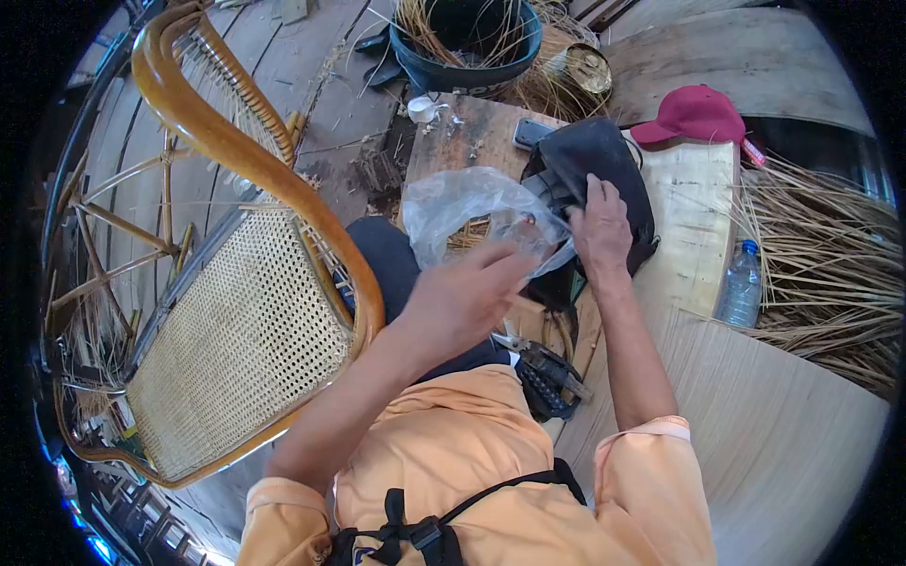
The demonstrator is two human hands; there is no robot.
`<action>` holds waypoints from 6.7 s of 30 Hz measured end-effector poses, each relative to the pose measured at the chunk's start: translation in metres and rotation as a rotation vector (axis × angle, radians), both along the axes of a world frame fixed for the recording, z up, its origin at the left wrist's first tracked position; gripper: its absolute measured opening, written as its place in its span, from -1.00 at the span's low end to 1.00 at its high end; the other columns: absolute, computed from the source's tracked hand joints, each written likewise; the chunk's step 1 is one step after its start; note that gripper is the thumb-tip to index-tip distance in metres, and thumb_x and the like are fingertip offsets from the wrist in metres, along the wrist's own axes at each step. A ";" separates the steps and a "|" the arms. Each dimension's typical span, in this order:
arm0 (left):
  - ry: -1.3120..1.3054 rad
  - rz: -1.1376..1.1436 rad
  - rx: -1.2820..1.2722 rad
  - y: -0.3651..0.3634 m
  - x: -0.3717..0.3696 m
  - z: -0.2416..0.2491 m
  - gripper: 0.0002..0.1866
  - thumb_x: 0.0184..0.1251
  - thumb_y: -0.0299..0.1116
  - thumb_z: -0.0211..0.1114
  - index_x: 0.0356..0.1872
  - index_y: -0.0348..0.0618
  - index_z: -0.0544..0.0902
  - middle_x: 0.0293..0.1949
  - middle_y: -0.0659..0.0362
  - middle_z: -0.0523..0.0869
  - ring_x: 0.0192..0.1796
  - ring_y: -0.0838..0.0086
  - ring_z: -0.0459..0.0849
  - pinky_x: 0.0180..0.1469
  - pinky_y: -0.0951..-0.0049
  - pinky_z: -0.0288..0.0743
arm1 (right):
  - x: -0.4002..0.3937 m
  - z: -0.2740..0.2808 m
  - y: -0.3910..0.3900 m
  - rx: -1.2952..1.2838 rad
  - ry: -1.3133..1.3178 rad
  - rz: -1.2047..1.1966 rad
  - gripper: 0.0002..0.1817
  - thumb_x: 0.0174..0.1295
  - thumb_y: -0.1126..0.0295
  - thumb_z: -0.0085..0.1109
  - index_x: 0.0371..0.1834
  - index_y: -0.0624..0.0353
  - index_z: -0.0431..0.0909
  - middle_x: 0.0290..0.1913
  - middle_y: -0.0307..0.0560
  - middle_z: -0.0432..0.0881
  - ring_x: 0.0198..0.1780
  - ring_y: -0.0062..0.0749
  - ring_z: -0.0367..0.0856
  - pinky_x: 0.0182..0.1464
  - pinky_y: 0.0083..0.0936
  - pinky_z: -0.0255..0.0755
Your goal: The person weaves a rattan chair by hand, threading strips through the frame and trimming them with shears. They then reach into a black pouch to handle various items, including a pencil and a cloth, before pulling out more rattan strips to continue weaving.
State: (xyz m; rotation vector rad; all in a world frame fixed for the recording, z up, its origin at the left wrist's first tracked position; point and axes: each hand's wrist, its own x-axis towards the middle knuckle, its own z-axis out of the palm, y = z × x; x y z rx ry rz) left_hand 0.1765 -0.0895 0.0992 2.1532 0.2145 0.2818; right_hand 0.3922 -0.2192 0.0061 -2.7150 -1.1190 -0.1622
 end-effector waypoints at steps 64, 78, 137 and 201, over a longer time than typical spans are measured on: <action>0.401 -0.202 -0.150 -0.060 -0.095 0.008 -0.78 0.20 -0.26 0.06 -0.39 -0.24 0.49 -0.44 -0.16 0.62 -0.32 -0.11 0.60 -0.27 0.03 0.45 | -0.125 -0.008 -0.070 -0.307 0.306 0.473 -0.66 0.25 0.23 -0.07 -0.01 0.08 0.56 0.02 0.06 0.60 0.05 -0.05 0.55 0.11 -0.29 0.40; 0.390 -0.175 -0.160 -0.056 -0.100 -0.004 -0.72 0.30 -0.20 0.01 -0.37 -0.25 0.47 -0.44 -0.15 0.63 -0.33 -0.09 0.62 -0.28 0.02 0.45 | -0.114 -0.003 -0.071 -0.514 0.433 0.537 -0.61 0.22 0.22 -0.01 0.10 0.04 0.49 0.17 0.01 0.51 0.17 -0.12 0.49 0.23 -0.28 0.32; 0.261 -0.070 -0.312 -0.045 -0.100 -0.024 -0.74 0.25 -0.24 0.03 -0.42 -0.27 0.46 -0.47 -0.18 0.57 -0.34 -0.14 0.56 -0.30 0.02 0.39 | -0.151 0.021 -0.069 -0.504 0.374 0.553 -0.61 0.21 0.24 0.05 0.08 0.12 0.50 0.09 0.03 0.56 0.12 -0.12 0.51 0.19 -0.32 0.36; -0.222 -0.176 -0.314 -0.066 -0.107 0.126 -0.76 -0.03 -0.31 0.20 -0.44 -0.32 0.58 -0.48 -0.07 0.66 -0.34 0.09 0.69 -0.29 0.16 0.53 | -0.206 0.148 -0.038 0.106 0.716 0.450 -0.61 0.32 0.14 -0.04 0.10 0.12 0.49 0.11 -0.04 0.56 0.11 -0.22 0.52 0.22 -0.32 0.33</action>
